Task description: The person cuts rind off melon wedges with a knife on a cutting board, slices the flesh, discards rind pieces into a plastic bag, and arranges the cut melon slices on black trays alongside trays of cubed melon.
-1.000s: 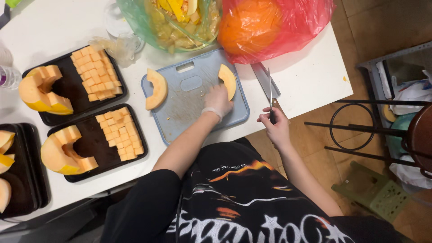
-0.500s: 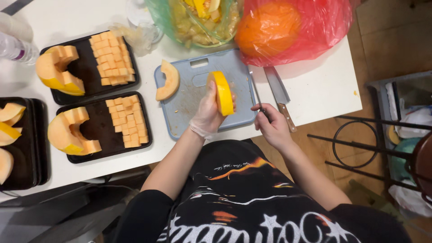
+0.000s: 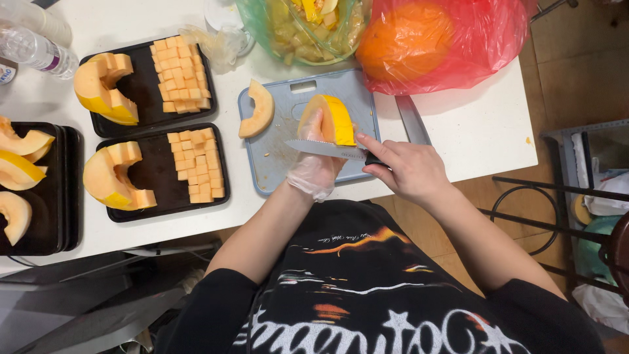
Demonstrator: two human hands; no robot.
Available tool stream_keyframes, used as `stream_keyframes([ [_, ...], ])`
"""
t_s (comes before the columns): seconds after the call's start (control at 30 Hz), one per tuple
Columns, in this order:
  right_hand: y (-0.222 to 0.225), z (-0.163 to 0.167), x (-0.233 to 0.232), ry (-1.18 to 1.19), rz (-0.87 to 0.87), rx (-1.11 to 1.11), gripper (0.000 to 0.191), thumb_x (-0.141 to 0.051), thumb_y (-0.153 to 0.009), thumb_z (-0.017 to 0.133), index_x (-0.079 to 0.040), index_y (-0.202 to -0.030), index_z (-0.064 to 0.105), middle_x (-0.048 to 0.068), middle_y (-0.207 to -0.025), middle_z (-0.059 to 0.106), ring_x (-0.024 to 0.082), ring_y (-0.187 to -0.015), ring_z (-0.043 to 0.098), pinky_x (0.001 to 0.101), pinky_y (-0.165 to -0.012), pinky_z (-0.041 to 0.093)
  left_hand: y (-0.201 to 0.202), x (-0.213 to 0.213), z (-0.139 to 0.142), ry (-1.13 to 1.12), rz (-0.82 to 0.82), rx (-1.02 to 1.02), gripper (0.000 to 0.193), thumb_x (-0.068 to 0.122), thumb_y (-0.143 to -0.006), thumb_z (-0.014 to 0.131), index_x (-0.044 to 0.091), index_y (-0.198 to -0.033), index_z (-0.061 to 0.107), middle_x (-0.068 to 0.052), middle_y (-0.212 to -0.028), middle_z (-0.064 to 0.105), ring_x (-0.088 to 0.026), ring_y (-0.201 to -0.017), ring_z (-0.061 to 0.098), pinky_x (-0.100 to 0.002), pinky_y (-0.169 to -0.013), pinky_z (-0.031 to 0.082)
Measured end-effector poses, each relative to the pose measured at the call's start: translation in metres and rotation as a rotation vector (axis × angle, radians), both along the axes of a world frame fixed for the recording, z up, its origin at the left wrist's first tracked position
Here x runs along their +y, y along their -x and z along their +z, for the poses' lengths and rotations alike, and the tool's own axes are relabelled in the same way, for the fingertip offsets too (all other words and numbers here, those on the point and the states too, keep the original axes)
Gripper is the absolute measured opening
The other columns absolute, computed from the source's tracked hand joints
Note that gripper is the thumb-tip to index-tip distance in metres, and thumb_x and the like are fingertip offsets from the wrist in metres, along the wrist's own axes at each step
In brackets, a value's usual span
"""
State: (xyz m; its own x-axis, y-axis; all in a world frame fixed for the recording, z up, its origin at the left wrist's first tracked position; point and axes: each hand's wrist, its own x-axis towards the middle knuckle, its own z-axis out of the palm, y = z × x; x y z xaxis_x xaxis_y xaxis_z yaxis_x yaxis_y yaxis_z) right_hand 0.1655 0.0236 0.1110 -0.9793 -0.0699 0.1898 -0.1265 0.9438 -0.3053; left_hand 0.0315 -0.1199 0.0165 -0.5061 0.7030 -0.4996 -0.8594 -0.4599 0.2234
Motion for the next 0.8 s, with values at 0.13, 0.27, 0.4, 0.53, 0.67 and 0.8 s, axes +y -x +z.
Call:
stream_keyframes([
  [0.13,-0.001,0.000,-0.001,-0.020,0.001,0.024,0.062,-0.039,-0.090,0.072,-0.019,-0.146,0.058,0.003,-0.073,0.057,0.023,-0.065,0.060,0.0390,-0.053,0.048,-0.008,-0.001,0.007,-0.007,0.041,0.012,0.045,0.053,-0.105,0.045,0.014,-0.124,0.055,-0.008,-0.101,0.068,-0.023,-0.094,0.067,-0.041,-0.085,0.056],
  [0.27,-0.001,0.000,-0.003,-0.043,-0.027,0.045,0.061,-0.040,-0.090,0.073,-0.021,-0.146,0.059,0.002,-0.071,0.056,0.022,-0.063,0.060,0.0384,-0.052,0.047,-0.014,0.000,0.010,-0.032,0.100,0.081,0.041,0.051,-0.105,0.048,0.015,-0.123,0.056,-0.005,-0.100,0.068,-0.020,-0.091,0.068,-0.039,-0.082,0.058],
  [0.4,-0.002,0.002,-0.003,-0.060,-0.030,0.055,0.060,-0.040,-0.091,0.072,-0.021,-0.146,0.059,0.002,-0.071,0.056,0.022,-0.063,0.060,0.0384,-0.051,0.047,-0.012,-0.002,0.010,-0.017,0.099,0.077,0.039,0.051,-0.106,0.052,0.015,-0.121,0.059,-0.002,-0.097,0.069,-0.015,-0.085,0.068,-0.032,-0.071,0.056],
  [0.53,0.000,0.003,-0.002,-0.085,-0.053,0.049,0.059,-0.042,-0.090,0.072,-0.021,-0.144,0.062,0.002,-0.069,0.056,0.022,-0.060,0.060,0.0384,-0.049,0.047,-0.011,-0.002,0.012,0.022,0.101,0.092,0.039,0.052,-0.104,0.054,0.016,-0.118,0.060,-0.001,-0.095,0.068,-0.015,-0.081,0.067,-0.031,-0.066,0.054],
  [0.67,0.003,0.002,-0.002,-0.067,-0.041,0.113,0.057,-0.041,-0.093,0.071,-0.020,-0.145,0.060,0.002,-0.075,0.057,0.022,-0.065,0.061,0.0380,-0.053,0.047,-0.020,-0.001,0.017,-0.068,0.099,0.197,0.040,0.050,-0.105,0.056,0.013,-0.119,0.058,-0.002,-0.097,0.068,-0.016,-0.081,0.065,-0.033,-0.067,0.051],
  [0.8,0.003,0.002,-0.002,-0.066,-0.074,0.064,0.058,-0.042,-0.091,0.071,-0.019,-0.144,0.061,0.002,-0.072,0.058,0.023,-0.063,0.062,0.0386,-0.051,0.048,-0.021,-0.003,0.021,-0.016,0.058,0.163,0.042,0.053,-0.100,0.055,0.015,-0.116,0.059,-0.002,-0.091,0.067,-0.018,-0.077,0.066,-0.034,-0.064,0.051],
])
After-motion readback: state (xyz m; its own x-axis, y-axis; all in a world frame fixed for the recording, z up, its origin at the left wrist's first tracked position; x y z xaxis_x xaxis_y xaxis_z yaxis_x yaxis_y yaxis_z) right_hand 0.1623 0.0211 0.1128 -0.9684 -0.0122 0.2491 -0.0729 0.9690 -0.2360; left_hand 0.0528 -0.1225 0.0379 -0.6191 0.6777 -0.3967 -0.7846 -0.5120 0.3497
